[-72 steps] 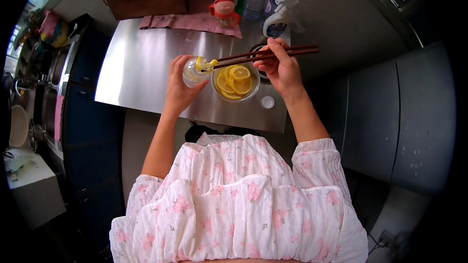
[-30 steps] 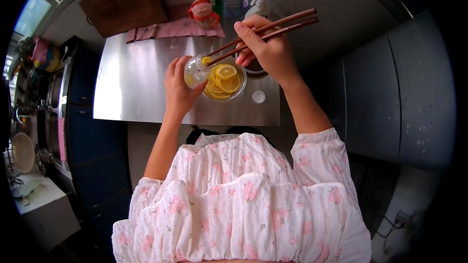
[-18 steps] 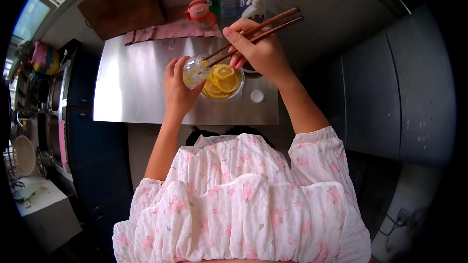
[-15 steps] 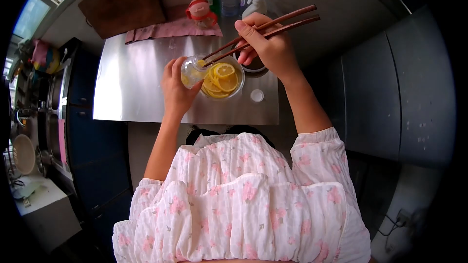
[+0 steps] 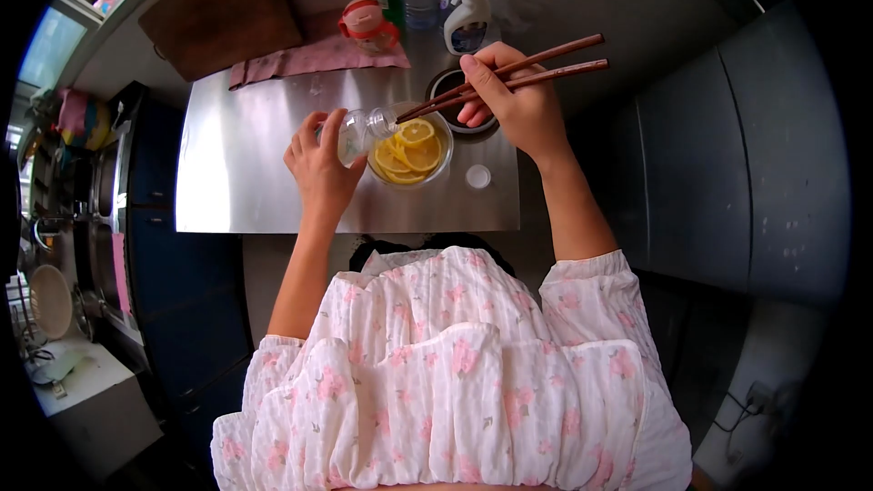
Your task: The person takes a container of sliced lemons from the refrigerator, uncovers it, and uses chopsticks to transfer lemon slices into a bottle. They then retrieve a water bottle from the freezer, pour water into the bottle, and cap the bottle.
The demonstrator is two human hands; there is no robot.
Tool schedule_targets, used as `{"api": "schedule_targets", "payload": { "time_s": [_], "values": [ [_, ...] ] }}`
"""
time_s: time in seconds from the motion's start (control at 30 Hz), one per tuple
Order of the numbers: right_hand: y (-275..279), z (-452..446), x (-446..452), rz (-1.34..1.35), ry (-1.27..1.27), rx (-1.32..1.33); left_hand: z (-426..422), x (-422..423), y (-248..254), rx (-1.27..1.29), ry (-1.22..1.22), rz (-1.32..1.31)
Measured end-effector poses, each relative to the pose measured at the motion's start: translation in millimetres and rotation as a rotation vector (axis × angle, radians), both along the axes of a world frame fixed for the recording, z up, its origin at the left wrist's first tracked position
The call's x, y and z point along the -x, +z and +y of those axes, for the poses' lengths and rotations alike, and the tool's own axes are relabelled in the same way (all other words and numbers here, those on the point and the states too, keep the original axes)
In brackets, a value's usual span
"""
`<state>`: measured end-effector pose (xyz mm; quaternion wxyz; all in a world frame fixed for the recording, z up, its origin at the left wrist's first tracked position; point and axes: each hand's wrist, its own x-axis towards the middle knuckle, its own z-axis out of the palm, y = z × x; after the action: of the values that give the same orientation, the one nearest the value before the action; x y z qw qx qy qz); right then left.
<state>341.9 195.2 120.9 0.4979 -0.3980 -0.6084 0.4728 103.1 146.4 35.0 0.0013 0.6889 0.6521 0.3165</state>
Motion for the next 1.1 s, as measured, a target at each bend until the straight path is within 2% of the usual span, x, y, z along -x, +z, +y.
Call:
{"api": "schedule_targets", "payload": {
  "time_s": [0.1,0.27,0.5,0.6,0.7,0.77,0.83,0.9,0.97,1.03,1.1],
  "values": [
    [-7,1,-7,-0.041,-0.062,0.034,-2,1,-1,-0.002,0.016,0.048],
    [-8,-9,-4,0.038,-0.035,0.100,0,2,-2,0.025,0.040,0.073],
    [-14,-4,5,-0.070,-0.066,-0.005,-3,0,-2,-0.011,0.012,0.131],
    [-17,-4,0,-0.088,-0.060,0.028,-5,5,-6,0.001,0.032,0.090],
    [-35,-5,-1,0.017,-0.009,0.048,-6,19,-13,0.067,0.089,-0.037],
    [-52,-7,4,-0.224,0.062,0.074,-4,35,-29,0.006,0.030,-0.320],
    [-65,-5,4,-0.162,0.037,0.061,-3,44,-43,0.001,0.036,-0.324],
    [-69,0,8,-0.221,0.046,0.031,0,52,-58,0.045,0.041,-0.748],
    [-79,8,15,-0.279,0.047,-0.002,1,58,-63,0.052,0.049,-0.765],
    [-93,18,24,-0.271,0.153,-0.078,2,59,-62,0.089,0.028,-0.803],
    [-94,22,33,-0.299,0.178,-0.047,0,59,-62,0.102,0.010,-0.864]
  ]
}}
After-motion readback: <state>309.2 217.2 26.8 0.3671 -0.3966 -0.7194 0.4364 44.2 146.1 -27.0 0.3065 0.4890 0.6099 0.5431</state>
